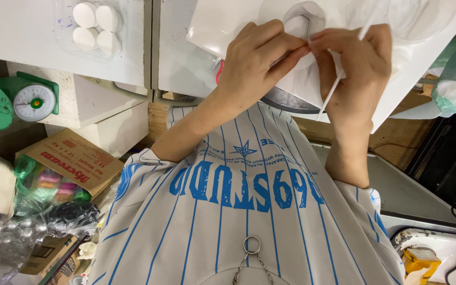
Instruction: The person repeatedly picks up small white circular objects and uses a thin white stick to press and shape them into a white mold. The person handles the objects one at a time, rotating and adjusting them within the mold cavity.
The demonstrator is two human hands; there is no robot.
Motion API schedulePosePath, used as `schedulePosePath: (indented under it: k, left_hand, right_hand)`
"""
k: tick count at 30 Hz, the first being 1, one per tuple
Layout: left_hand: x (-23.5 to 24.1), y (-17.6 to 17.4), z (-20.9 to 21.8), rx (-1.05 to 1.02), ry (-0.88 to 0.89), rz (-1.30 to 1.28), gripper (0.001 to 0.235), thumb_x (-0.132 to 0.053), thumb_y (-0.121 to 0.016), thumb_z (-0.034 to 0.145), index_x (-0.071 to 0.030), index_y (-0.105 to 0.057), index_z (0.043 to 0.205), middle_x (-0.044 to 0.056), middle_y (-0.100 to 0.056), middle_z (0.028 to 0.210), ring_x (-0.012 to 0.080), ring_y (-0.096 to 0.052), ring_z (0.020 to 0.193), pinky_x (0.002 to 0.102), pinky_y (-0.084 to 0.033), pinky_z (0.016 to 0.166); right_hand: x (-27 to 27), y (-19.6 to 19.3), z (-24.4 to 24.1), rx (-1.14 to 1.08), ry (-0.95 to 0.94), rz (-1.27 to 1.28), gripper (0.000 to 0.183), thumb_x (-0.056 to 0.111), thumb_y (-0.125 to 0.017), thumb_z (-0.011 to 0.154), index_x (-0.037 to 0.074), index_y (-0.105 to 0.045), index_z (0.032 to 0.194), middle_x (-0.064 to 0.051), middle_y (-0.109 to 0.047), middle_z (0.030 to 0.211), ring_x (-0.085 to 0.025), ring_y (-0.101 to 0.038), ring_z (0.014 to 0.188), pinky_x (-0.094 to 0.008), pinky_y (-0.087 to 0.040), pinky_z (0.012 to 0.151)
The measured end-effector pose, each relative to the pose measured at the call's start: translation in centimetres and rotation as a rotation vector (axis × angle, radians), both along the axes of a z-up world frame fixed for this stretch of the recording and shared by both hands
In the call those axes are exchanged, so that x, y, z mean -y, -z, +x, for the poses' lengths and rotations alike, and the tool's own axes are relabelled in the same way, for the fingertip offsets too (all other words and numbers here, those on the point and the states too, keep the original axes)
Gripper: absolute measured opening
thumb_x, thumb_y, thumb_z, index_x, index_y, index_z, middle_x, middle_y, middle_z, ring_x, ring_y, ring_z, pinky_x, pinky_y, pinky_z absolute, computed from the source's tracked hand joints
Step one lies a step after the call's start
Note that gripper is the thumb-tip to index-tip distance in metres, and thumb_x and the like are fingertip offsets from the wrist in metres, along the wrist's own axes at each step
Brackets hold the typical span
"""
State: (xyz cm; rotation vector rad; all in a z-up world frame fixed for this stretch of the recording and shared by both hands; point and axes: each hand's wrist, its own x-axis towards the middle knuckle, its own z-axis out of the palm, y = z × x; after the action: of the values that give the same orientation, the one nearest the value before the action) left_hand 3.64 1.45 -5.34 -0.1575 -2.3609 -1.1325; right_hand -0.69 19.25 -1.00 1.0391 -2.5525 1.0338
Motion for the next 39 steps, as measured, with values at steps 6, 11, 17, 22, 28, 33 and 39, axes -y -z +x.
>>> schedulePosePath:
  k: [6, 11, 17, 22, 28, 33, 39]
  left_hand:
    - [0.8, 0.1, -0.7, 0.028, 0.07, 0.031, 0.019, -0.028, -0.081, 0.094, -0.014, -0.068, 0.093, -0.002, -0.056, 0.083, 0.0173, -0.054, 0.074, 0.034, -0.045, 0.073]
    - [2.7, 0.0, -1.2, 0.059, 0.236, 0.09, 0.018, -0.021, -0.083, 0.089, -0.011, -0.07, 0.092, -0.002, -0.057, 0.089, 0.0147, -0.058, 0.079, 0.032, -0.046, 0.074]
    - [3.5, 0.5, -2.2, 0.007, 0.341, 0.04, 0.016, -0.012, -0.084, 0.089, -0.009, -0.069, 0.092, -0.001, -0.054, 0.098, 0.0179, -0.057, 0.092, 0.034, -0.049, 0.083]
    - [3.8, 0.2, -2.6, 0.0, 0.377, -0.02, 0.017, -0.007, -0.082, 0.091, -0.007, -0.065, 0.091, 0.0, -0.054, 0.102, 0.0202, -0.054, 0.098, 0.037, -0.046, 0.087]
    - [4.8, -0.5, -2.5, 0.003, 0.485, -0.056, 0.021, -0.015, -0.085, 0.093, -0.007, -0.066, 0.092, 0.002, -0.049, 0.104, 0.0204, -0.052, 0.098, 0.039, -0.043, 0.088]
    - [4.3, -0.3, -3.0, -0.031, 0.469, -0.076, 0.025, -0.02, -0.087, 0.094, -0.009, -0.065, 0.09, 0.0, -0.05, 0.102, 0.0175, -0.053, 0.098, 0.038, -0.043, 0.091]
    - [3.5, 0.4, -3.3, -0.154, 0.417, -0.192, 0.024, -0.023, -0.084, 0.09, -0.01, -0.064, 0.087, 0.001, -0.051, 0.103, 0.0209, -0.048, 0.103, 0.039, -0.042, 0.098]
  right_hand:
    - [0.0, 0.1, -0.6, 0.057, -0.056, -0.012, 0.019, -0.012, -0.078, 0.093, 0.004, -0.072, 0.101, -0.001, -0.072, 0.102, -0.02, -0.046, 0.089, -0.031, -0.041, 0.079]
    - [-0.8, 0.7, -0.6, 0.12, -0.07, -0.047, 0.02, -0.014, -0.073, 0.093, 0.004, -0.068, 0.101, 0.0, -0.074, 0.105, -0.019, -0.046, 0.091, -0.028, -0.041, 0.082]
    - [-1.0, 1.2, -1.1, 0.153, -0.057, -0.055, 0.025, -0.016, -0.075, 0.094, 0.004, -0.062, 0.089, -0.001, -0.077, 0.102, -0.018, -0.042, 0.086, -0.028, -0.037, 0.079]
    - [-0.5, 1.0, -1.1, 0.14, -0.018, -0.054, 0.034, -0.009, -0.085, 0.094, 0.004, -0.056, 0.082, -0.002, -0.078, 0.101, -0.017, -0.039, 0.085, -0.029, -0.036, 0.072]
    - [-0.6, -0.2, -0.3, 0.178, -0.032, -0.1, 0.018, -0.015, -0.077, 0.096, 0.002, -0.072, 0.097, -0.001, -0.077, 0.105, -0.016, -0.045, 0.092, -0.025, -0.046, 0.076]
    - [-1.2, -0.2, -0.1, 0.212, -0.01, -0.104, 0.017, -0.013, -0.077, 0.096, 0.003, -0.07, 0.098, -0.002, -0.075, 0.109, -0.015, -0.046, 0.09, -0.025, -0.045, 0.074]
    - [-1.1, 1.2, -1.0, 0.184, -0.038, -0.064, 0.026, -0.011, -0.079, 0.099, 0.005, -0.059, 0.091, 0.0, -0.077, 0.103, -0.016, -0.043, 0.086, -0.027, -0.038, 0.075]
